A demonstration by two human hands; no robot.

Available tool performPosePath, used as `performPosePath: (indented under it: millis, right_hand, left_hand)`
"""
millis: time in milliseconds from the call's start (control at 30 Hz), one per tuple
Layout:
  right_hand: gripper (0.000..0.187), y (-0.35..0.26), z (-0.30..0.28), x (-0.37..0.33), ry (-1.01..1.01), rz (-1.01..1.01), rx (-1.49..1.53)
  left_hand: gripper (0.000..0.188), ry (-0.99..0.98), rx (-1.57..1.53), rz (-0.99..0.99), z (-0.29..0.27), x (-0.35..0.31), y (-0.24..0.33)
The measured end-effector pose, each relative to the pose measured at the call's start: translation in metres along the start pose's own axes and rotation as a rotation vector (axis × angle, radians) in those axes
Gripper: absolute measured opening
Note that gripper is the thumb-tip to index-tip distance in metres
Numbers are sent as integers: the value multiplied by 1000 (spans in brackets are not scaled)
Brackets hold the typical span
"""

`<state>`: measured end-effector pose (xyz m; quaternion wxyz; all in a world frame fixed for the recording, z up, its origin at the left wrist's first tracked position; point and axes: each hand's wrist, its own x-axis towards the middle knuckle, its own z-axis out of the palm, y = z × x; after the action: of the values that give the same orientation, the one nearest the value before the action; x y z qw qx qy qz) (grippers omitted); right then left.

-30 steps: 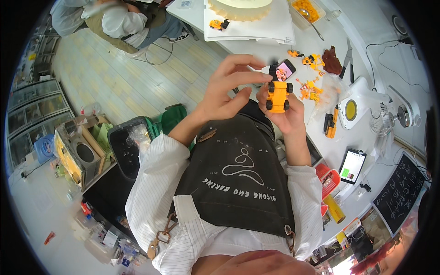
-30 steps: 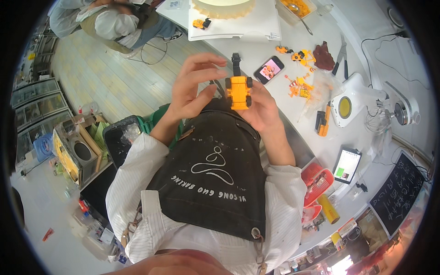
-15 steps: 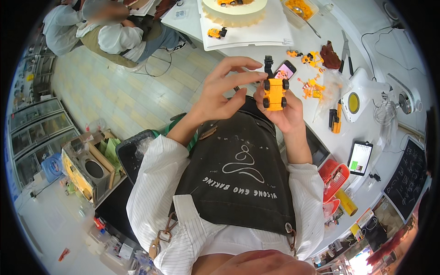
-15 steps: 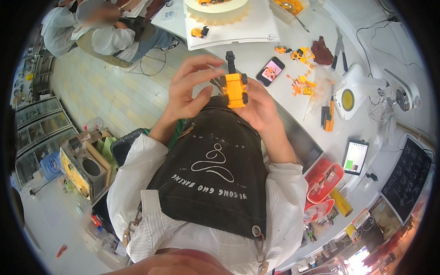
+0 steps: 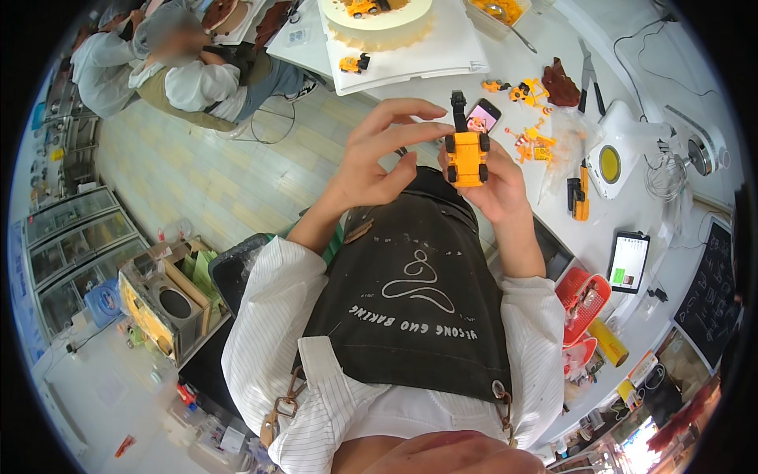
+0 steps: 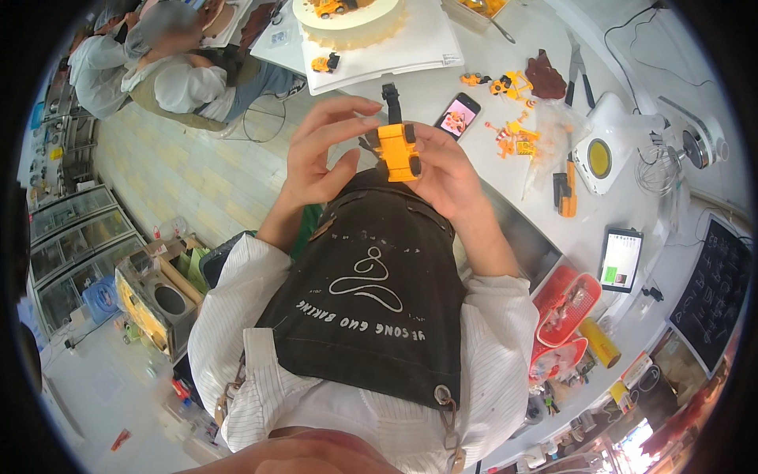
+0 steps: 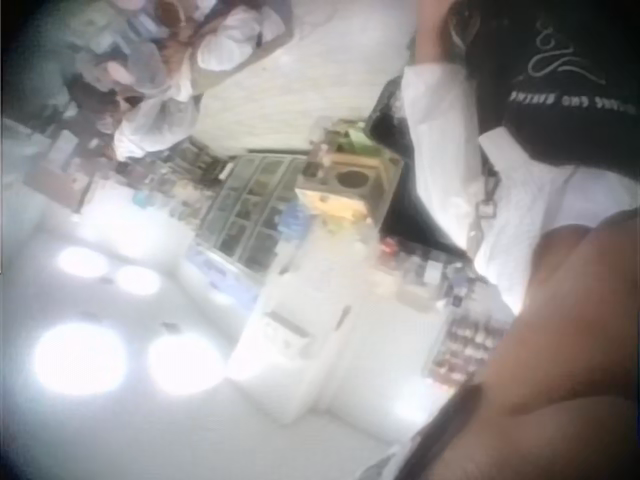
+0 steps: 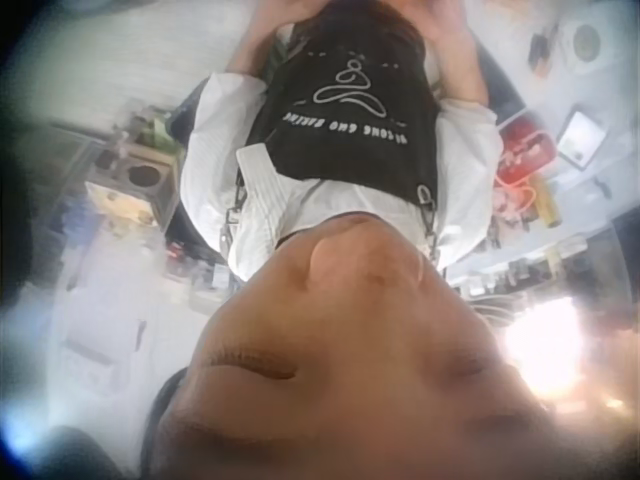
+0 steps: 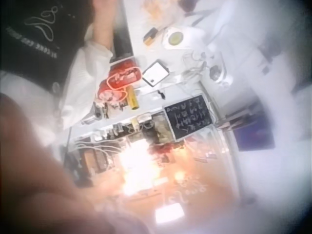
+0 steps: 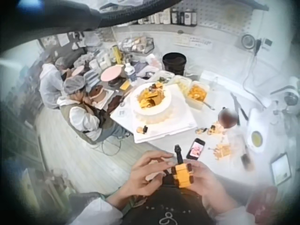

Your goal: The person assembles small yellow and black construction vehicle toys using a hot glue gun. They pick up parts, apply glue, attach components, and place the assembled toys on a white board. The person also handles a larger excavator toy and positions it on the board.

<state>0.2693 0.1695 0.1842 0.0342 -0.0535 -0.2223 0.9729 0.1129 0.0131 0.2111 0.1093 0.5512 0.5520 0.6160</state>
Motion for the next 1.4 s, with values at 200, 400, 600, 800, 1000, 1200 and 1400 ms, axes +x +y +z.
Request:
performPosePath:
  millis: [200, 400, 600, 800, 1000, 1200, 1400]
  right_hand:
    - [39, -50, 17, -1, 69, -74, -388]
    - [29, -117, 64, 4, 41, -269, -1012]
    - [28, -164, 136, 9, -22, -515, -1818]
    - [22, -178, 193, 10, -170, -763, -2307]
    - [25, -190, 211, 7, -241, -776, -2254]
    - [25, -179, 243, 4, -79, -530, -1890]
    - [23, -180, 246, 7, -88, -560, -1739]
  left_hand:
    - [59, 7, 10, 3, 3, 11, -1]
    - [59, 18, 20, 42, -2, 18, -6]
    - [62, 77, 109, 165, -12, 42, 10]
    - [67, 139, 223, 368, -14, 77, 40]
    - [75, 170, 302, 506, -17, 96, 58]
    - [72, 68, 339, 543, -26, 106, 81]
    - [75, 1, 381, 546, -31, 116, 94]
